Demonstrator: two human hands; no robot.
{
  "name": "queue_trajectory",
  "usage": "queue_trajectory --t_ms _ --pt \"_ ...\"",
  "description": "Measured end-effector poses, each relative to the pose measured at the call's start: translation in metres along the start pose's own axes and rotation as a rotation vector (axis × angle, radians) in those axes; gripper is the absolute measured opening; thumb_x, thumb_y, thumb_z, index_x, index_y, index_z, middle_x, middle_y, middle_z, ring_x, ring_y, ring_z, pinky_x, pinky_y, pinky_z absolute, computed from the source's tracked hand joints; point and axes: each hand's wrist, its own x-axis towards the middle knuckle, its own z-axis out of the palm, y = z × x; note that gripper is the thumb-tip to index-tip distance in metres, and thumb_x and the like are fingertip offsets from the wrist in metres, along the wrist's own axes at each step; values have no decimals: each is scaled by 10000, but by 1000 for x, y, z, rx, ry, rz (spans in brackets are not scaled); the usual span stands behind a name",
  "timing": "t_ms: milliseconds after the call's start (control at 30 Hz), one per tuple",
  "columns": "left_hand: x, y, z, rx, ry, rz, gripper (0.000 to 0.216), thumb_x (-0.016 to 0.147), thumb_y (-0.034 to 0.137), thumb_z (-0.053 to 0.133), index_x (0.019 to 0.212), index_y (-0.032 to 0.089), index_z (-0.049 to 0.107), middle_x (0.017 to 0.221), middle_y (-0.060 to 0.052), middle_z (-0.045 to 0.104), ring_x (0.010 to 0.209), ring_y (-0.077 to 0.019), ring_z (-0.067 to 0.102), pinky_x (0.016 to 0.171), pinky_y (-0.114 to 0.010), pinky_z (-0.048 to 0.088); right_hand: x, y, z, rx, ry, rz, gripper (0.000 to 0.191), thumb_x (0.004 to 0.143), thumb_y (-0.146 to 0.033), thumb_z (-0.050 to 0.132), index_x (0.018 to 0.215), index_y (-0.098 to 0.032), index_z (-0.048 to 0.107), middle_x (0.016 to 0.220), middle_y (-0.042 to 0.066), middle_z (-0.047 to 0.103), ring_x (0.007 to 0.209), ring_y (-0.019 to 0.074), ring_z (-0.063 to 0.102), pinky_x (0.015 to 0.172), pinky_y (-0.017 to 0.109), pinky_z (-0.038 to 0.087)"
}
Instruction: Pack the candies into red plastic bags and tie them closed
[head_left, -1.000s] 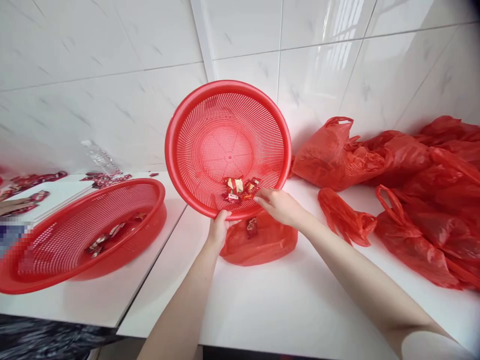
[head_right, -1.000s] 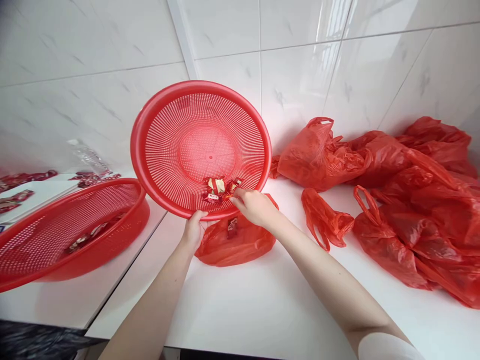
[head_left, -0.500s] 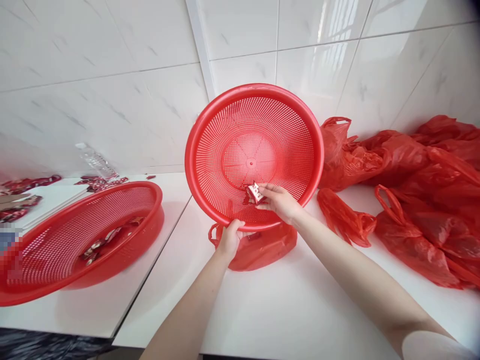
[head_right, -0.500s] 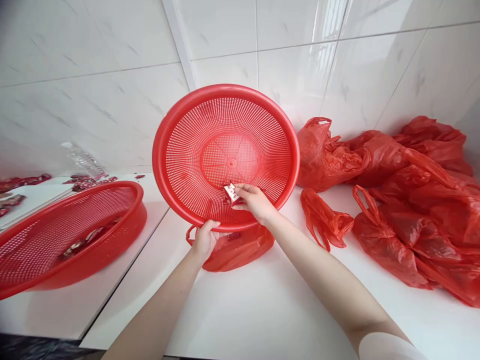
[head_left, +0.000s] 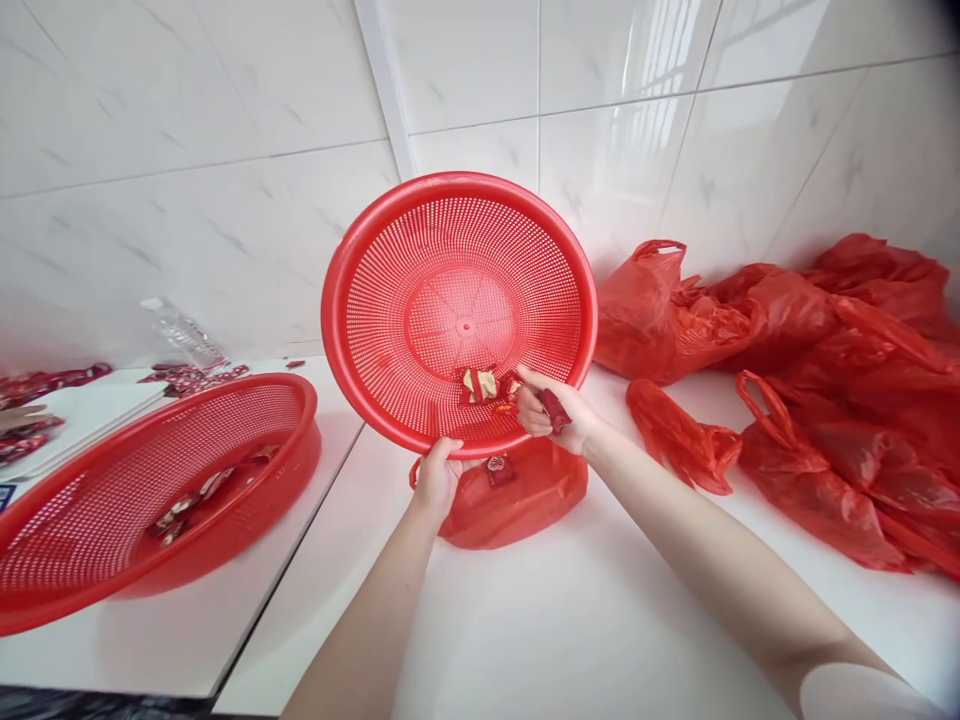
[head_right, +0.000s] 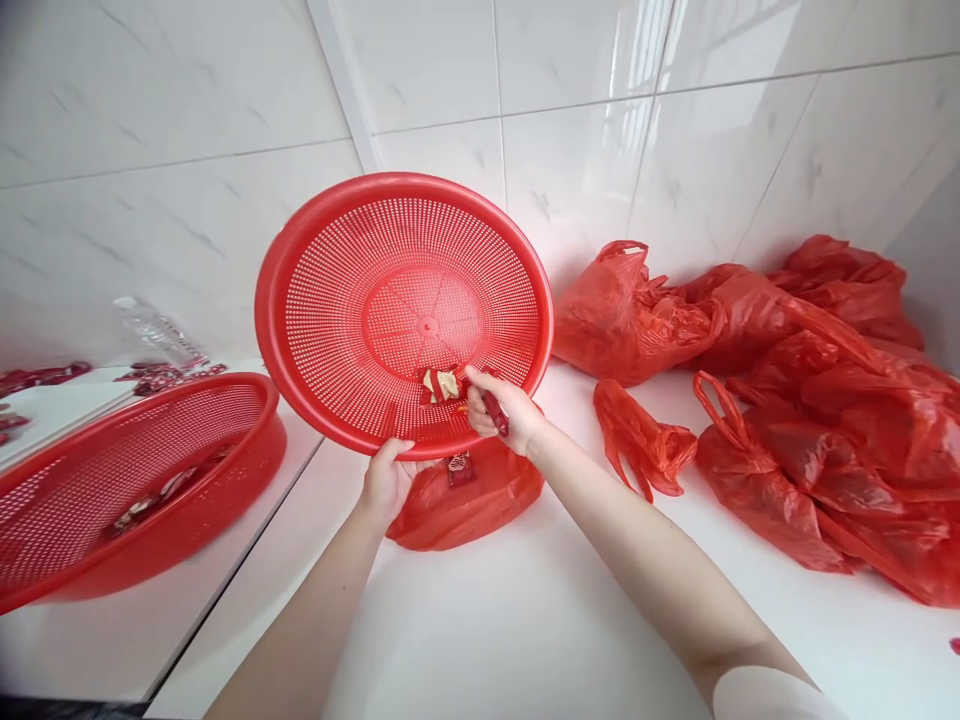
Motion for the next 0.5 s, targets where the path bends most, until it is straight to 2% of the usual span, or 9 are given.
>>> queue_trajectory --t_ms 100,233,400,500 --pt "2 -1 -3 -3 -8 13 193 581 201 605 762 138 627 828 -83 719 1025 -318 651 868 -460 551 -2 2 2 -73 74 -64 551 832 -477 606 442 -213 321 349 -69 263 345 65 184 373 240 115" --pt "4 -2 -6 -17 -12 32 258 592 200 612 843 140 628 924 -80 719 1017 -297 657 874 -445 545 -1 7 1 -318 152 -157 593 802 -540 638 430 -221 304 347 -71 262 354 72 203 401 257 150" --pt "8 1 -10 -18 -3 63 276 621 192 593 889 138 633 916 -79 721 1009 -294 662 885 -440 535 -1 15 5 -781 247 -240 561 886 -569 479 482 -208 332 413 -57 327 410 84 303 468 248 233" --pt "10 4 -11 6 14 98 282 621 197 591 888 123 640 894 -85 722 1004 -302 661 888 -446 532 -3 18 8 -1034 196 -248 490 916 -522 431 552 -194 438 492 -40 448 477 100 412 516 241 290"
